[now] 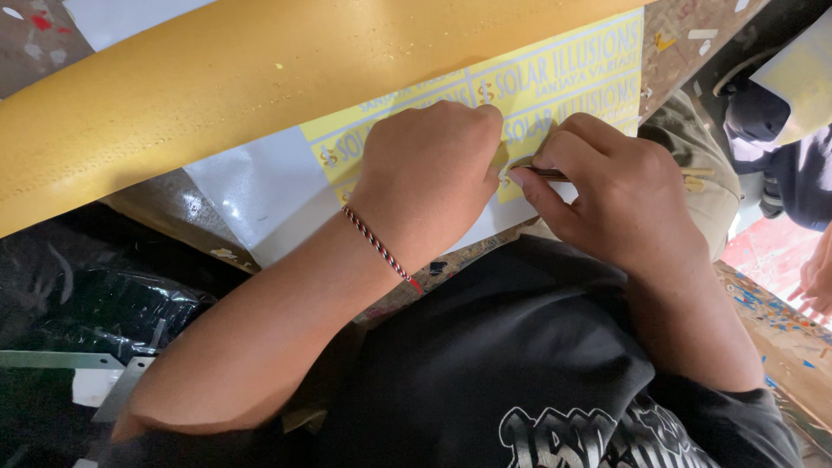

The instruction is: The person uses a craft knife to carefully cut around and remove unwanted portions of a yellow sticker sheet. They repeatedly lift and peel away small pieces of the sticker backing while working on a cluttered workbench.

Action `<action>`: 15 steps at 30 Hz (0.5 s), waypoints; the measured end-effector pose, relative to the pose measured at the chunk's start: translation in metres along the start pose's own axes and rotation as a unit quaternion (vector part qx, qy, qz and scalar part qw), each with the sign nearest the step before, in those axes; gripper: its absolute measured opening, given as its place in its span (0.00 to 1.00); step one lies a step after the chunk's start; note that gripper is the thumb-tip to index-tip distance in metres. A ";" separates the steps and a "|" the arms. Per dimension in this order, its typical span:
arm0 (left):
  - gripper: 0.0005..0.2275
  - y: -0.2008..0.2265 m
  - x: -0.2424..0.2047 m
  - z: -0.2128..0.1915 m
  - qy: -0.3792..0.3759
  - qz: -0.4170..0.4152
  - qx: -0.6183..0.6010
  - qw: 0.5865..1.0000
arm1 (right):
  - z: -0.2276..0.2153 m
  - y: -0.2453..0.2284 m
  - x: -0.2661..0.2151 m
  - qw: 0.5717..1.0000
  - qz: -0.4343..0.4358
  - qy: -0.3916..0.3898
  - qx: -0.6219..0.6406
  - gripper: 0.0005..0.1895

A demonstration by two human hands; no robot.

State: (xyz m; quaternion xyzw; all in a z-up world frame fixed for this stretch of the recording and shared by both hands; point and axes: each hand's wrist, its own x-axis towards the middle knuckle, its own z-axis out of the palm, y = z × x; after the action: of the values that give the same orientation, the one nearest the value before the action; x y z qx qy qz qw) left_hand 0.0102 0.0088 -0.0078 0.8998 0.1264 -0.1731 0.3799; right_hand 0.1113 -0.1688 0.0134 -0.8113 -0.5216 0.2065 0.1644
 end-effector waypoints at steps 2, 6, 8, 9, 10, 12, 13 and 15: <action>0.09 0.001 0.000 0.000 0.008 0.002 -0.001 1.000 | 0.000 0.000 0.000 1.000 -0.001 -0.001 -0.004 0.12; 0.10 0.002 -0.003 0.001 0.024 0.007 0.003 1.000 | 0.000 0.000 0.000 1.000 -0.002 0.000 -0.002 0.12; 0.10 0.004 -0.002 0.002 0.008 -0.008 0.008 1.000 | 0.000 0.000 0.000 1.000 -0.003 -0.003 -0.005 0.12; 0.10 0.004 -0.002 0.002 0.012 -0.010 0.007 1.000 | 0.000 0.000 0.001 1.000 -0.003 -0.004 -0.007 0.12; 0.10 0.005 -0.002 0.002 0.016 -0.011 0.006 1.000 | 0.000 0.000 0.001 1.000 -0.002 -0.004 -0.005 0.12; 0.10 0.006 -0.003 0.003 0.024 -0.012 0.002 1.000 | 0.000 0.000 0.001 1.000 0.002 -0.006 -0.002 0.12; 0.10 0.007 -0.004 0.003 0.030 -0.011 0.000 0.999 | 0.000 0.000 0.001 1.000 0.002 -0.005 -0.001 0.13; 0.11 0.008 -0.004 0.003 0.039 -0.013 0.000 0.999 | 0.000 -0.001 0.001 1.000 0.002 -0.003 0.000 0.13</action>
State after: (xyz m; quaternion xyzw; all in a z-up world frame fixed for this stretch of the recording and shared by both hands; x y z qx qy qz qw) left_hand 0.0086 0.0011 -0.0030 0.9041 0.1525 -0.1426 0.3728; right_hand 0.1112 -0.1675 0.0136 -0.8119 -0.5204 0.2095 0.1618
